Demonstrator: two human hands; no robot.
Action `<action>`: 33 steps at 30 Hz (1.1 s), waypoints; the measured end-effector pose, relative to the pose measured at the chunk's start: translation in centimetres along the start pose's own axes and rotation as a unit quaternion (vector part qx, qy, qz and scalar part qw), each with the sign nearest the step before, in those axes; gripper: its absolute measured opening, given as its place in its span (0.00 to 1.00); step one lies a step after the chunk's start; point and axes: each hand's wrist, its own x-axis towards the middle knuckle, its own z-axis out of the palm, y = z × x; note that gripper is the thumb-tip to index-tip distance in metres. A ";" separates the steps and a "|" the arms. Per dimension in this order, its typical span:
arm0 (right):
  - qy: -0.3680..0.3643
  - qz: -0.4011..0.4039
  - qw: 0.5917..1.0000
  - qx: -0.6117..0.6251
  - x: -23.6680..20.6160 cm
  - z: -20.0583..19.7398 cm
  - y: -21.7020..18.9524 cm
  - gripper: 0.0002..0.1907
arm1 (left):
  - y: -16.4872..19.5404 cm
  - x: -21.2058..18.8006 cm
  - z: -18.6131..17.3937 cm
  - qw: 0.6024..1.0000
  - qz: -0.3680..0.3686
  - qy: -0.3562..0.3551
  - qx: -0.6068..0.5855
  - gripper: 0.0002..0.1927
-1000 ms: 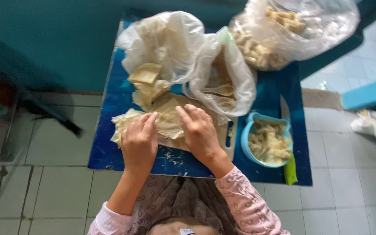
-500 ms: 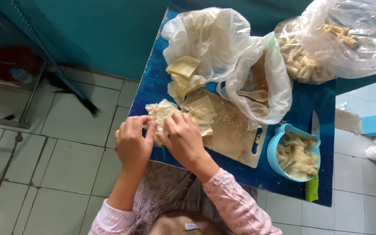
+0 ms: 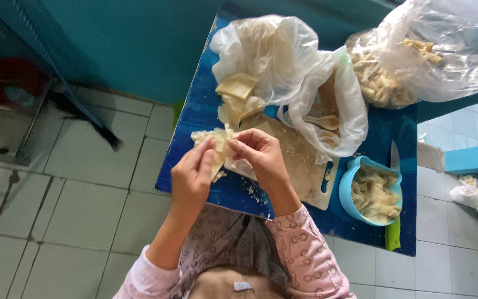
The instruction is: The person sits at a small blue table and folds thin translucent wafer sheets by hand, tearing pieces from larger sheets and folding them over a spoonful of brown powder taken from a plastic bag, placing the folded pieces on the cutting board and stacking finished pieces beside the work area.
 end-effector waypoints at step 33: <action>-0.070 -0.346 0.700 -0.621 -3.0 3.9 -1.3 0.24 | -1.0 -1.3 -2.7 0.955 -0.104 0.098 -0.262 0.11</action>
